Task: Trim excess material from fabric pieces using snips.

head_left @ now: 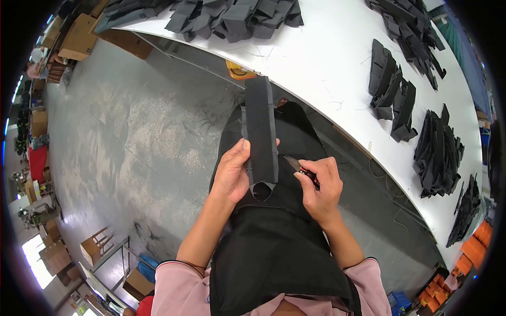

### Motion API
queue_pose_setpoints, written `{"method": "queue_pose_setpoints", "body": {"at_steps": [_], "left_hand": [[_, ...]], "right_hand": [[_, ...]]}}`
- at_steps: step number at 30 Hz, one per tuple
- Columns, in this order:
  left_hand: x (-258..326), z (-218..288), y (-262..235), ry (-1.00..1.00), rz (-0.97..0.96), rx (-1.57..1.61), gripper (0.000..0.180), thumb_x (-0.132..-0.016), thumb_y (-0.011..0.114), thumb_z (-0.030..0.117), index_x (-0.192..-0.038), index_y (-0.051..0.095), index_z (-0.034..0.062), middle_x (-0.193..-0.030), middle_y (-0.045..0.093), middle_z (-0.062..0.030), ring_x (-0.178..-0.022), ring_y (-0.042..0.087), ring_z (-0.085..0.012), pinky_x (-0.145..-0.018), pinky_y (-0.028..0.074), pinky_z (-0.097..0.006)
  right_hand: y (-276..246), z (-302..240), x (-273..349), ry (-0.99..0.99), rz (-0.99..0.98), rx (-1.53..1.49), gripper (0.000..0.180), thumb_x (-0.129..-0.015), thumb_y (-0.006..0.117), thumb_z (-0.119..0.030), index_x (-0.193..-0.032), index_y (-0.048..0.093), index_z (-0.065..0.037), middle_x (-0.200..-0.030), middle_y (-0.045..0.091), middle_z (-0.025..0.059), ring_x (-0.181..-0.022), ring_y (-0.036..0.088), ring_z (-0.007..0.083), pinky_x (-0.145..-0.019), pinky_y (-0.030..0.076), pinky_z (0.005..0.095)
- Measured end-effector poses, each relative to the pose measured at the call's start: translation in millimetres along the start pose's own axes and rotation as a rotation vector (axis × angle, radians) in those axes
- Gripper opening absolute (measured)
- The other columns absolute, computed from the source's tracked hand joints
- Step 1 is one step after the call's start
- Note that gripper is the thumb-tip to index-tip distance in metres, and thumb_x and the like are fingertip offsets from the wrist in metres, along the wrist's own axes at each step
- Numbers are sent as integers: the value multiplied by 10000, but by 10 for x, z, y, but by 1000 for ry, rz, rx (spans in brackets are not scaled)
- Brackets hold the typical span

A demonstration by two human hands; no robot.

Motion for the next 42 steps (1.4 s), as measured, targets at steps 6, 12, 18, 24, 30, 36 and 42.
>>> {"method": "queue_pose_setpoints", "body": {"at_steps": [6, 12, 18, 24, 30, 36, 42], "left_hand": [[25, 21, 46, 3, 32, -37, 421, -962, 488, 246, -1254, 458, -56, -1214, 566, -212, -1026, 613, -230, -881, 523, -342], [51, 12, 52, -22, 22, -46, 409, -960, 490, 234, -1247, 466, -58, -1205, 570, -217, -1042, 609, -234, -894, 514, -334], [56, 23, 67, -45, 26, -60, 335, -953, 513, 224, -1155, 518, -44, -1163, 597, -205, -1028, 611, -218, -895, 503, -312], [71, 15, 44, -60, 25, -117, 336, -950, 510, 222, -1154, 525, -44, -1147, 603, -221, -1016, 621, -226, -887, 509, -313], [75, 10, 18, -81, 15, -122, 282, -941, 525, 221, -1065, 562, -30, -1127, 608, -229, -974, 633, -214, -859, 521, -299], [95, 17, 41, -94, 32, -152, 268, -937, 529, 220, -1030, 576, -27, -1105, 620, -222, -960, 637, -215, -854, 519, -297], [99, 54, 56, -130, 35, -235, 298, -930, 517, 199, -1086, 573, -49, -1076, 640, -189, -951, 639, -199, -855, 510, -289]], "right_hand": [[37, -25, -71, -149, -55, 102, 265, -681, 722, -12, -928, 630, -40, -783, 563, 71, -618, 570, 212, -554, 449, 300], [35, -58, -93, -217, -88, 110, 263, -673, 724, -21, -916, 625, -40, -781, 546, 65, -607, 563, 213, -521, 424, 305], [45, -40, -79, -160, -135, 74, 266, -676, 727, -21, -919, 622, -34, -779, 539, 68, -606, 569, 219, -527, 438, 305], [17, -44, -14, -181, -60, 12, 266, -670, 731, -10, -912, 622, -30, -771, 535, 78, -579, 562, 223, -525, 449, 302], [30, -6, -8, -155, -91, 42, 269, -665, 740, -25, -910, 628, -32, -787, 548, 77, -601, 563, 225, -560, 458, 312], [1, -63, 31, -192, -116, 75, 278, -663, 740, -33, -917, 628, -37, -791, 550, 73, -607, 557, 229, -545, 445, 310], [2, -51, 13, -213, -155, 80, 275, -661, 740, -43, -912, 626, -33, -772, 537, 65, -608, 554, 227, -534, 436, 308]]}}
Point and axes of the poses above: each hand's wrist, its own x-axis away from the middle knuckle, its own y-axis out of the palm, z = x × y, the point moved 5 cm from there along -x, towards the middle knuckle
